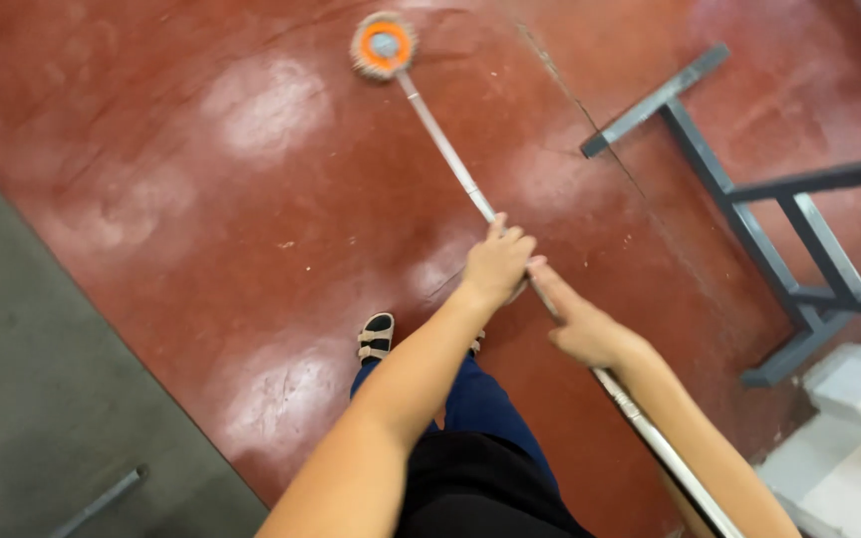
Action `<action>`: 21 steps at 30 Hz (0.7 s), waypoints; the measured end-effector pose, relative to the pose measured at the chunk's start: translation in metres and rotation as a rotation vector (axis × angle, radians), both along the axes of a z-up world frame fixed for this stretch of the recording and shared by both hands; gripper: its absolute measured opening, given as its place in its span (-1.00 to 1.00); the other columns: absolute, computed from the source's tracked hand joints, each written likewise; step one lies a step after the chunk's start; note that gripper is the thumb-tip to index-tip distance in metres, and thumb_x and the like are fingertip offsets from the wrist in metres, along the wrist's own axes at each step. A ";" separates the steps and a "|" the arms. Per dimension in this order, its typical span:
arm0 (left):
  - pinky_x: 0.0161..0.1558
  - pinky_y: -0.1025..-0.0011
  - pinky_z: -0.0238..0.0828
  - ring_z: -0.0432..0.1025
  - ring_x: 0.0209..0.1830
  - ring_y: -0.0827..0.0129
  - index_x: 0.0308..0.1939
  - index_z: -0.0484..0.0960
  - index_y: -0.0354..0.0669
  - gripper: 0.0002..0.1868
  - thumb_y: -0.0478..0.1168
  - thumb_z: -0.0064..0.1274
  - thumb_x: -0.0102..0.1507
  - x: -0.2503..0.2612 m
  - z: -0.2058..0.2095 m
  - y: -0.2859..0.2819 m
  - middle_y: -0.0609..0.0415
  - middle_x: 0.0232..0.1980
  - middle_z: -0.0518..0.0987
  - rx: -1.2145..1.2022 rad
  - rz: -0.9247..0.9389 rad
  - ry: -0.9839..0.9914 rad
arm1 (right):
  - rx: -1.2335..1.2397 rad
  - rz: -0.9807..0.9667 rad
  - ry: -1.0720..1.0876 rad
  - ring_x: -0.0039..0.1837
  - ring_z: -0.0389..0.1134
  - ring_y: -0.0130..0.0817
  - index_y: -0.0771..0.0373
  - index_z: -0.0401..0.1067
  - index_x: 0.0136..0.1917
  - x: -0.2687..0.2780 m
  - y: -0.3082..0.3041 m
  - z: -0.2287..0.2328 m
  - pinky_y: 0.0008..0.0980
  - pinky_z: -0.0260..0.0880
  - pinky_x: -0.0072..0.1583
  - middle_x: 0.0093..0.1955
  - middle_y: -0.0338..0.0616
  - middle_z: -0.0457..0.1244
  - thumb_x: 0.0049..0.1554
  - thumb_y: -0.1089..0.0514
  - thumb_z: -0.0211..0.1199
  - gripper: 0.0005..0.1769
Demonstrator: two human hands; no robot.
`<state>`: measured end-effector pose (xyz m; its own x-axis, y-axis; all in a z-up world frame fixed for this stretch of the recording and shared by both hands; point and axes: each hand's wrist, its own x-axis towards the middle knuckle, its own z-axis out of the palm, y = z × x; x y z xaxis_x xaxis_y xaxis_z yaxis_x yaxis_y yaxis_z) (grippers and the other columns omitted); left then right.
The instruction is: Mopping the floor of a gym environment using a spin mop.
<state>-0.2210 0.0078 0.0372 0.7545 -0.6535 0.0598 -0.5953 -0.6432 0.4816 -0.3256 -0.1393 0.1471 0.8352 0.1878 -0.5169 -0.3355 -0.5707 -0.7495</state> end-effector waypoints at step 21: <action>0.35 -0.26 0.22 0.04 0.48 -0.60 -0.02 0.50 0.19 -0.78 0.09 -0.04 0.36 -0.073 -0.015 0.301 -0.07 0.59 0.14 0.296 0.529 0.383 | 0.129 0.603 0.053 0.64 -0.10 0.15 0.02 -0.06 0.67 0.023 0.255 -0.042 -0.01 0.03 0.57 0.75 -0.01 -0.28 0.00 0.36 0.11 0.01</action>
